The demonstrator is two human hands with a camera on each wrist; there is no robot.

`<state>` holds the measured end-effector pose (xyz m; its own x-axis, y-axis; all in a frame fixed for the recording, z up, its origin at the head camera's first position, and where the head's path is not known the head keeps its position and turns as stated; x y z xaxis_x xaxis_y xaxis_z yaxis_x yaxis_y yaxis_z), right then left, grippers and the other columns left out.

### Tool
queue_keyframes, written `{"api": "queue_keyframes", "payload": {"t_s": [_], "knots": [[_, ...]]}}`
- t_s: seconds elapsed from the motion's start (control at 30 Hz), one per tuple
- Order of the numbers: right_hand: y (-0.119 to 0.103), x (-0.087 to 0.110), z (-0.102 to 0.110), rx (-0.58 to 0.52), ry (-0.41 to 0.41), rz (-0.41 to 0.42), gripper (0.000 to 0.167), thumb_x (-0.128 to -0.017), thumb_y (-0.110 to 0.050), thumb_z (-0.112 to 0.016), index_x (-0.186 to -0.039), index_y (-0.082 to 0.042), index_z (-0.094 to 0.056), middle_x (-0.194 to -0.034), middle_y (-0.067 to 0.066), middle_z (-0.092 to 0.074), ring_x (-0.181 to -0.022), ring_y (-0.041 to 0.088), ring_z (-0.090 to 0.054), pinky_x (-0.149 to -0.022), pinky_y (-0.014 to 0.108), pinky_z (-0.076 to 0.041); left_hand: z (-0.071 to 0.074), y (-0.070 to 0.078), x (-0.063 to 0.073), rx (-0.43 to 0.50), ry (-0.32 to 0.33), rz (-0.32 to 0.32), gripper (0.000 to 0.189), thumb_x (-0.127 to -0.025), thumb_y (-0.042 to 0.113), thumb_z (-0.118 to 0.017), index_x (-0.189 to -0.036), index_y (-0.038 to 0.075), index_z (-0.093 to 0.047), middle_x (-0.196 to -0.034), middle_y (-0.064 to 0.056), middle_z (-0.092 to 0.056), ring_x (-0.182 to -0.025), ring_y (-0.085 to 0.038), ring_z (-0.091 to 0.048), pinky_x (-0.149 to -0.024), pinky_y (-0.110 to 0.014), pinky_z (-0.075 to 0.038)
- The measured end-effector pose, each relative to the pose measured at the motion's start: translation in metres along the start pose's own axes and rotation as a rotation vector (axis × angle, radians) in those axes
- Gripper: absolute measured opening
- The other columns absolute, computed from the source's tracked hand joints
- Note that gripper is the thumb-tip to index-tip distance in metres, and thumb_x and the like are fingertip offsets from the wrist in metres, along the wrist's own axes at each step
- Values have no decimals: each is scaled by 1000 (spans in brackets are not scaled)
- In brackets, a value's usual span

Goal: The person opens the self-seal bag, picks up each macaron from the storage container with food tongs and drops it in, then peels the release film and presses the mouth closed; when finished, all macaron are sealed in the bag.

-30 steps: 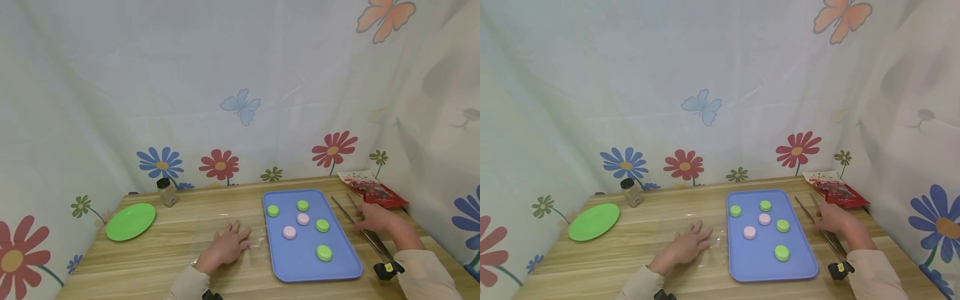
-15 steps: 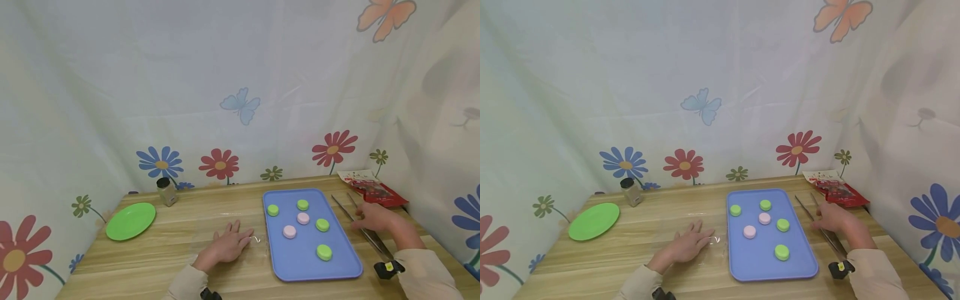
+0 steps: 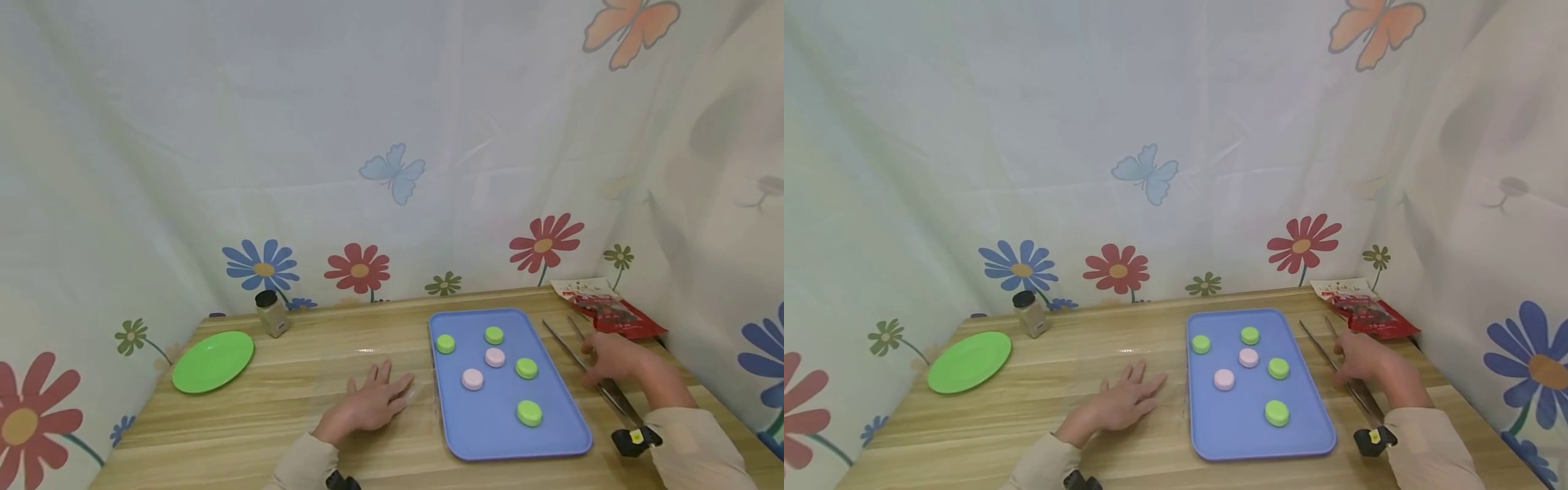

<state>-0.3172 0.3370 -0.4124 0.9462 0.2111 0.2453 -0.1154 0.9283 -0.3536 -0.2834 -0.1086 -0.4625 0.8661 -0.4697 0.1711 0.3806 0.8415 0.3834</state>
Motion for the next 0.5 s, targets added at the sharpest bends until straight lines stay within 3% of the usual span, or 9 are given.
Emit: {"api": "queue_keyframes", "payload": {"t_s": [0.37, 0.5], "knots": [[-4, 2, 2, -15, -1, 0, 67, -77, -26, -87, -118, 17, -56, -99, 16, -66, -90, 29, -63, -82, 52, -54, 6, -5, 1, 13, -5, -22, 54, -104, 39, -51, -154, 22, -41, -163, -26, -11, -147, -51, -10, -103, -83, -7], [-2, 1, 0, -18, -13, -7, 70, -78, -30, -86, -119, 17, -55, -102, 18, -66, -91, 31, -63, -82, 53, -54, 2, -1, 1, 37, 39, -4, 57, -102, 46, -52, -152, 21, -45, -162, -28, -14, -146, -53, -11, -101, -85, -8]]}}
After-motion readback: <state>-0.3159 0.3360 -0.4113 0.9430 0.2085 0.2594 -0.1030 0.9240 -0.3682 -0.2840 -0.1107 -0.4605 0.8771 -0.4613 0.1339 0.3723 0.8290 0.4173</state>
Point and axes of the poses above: each hand's wrist, its own x-axis away from the middle knuckle, its own z-axis out of the back of the hand, y = z × x, the point moved 2 cm from there along -x, towards the middle knuckle
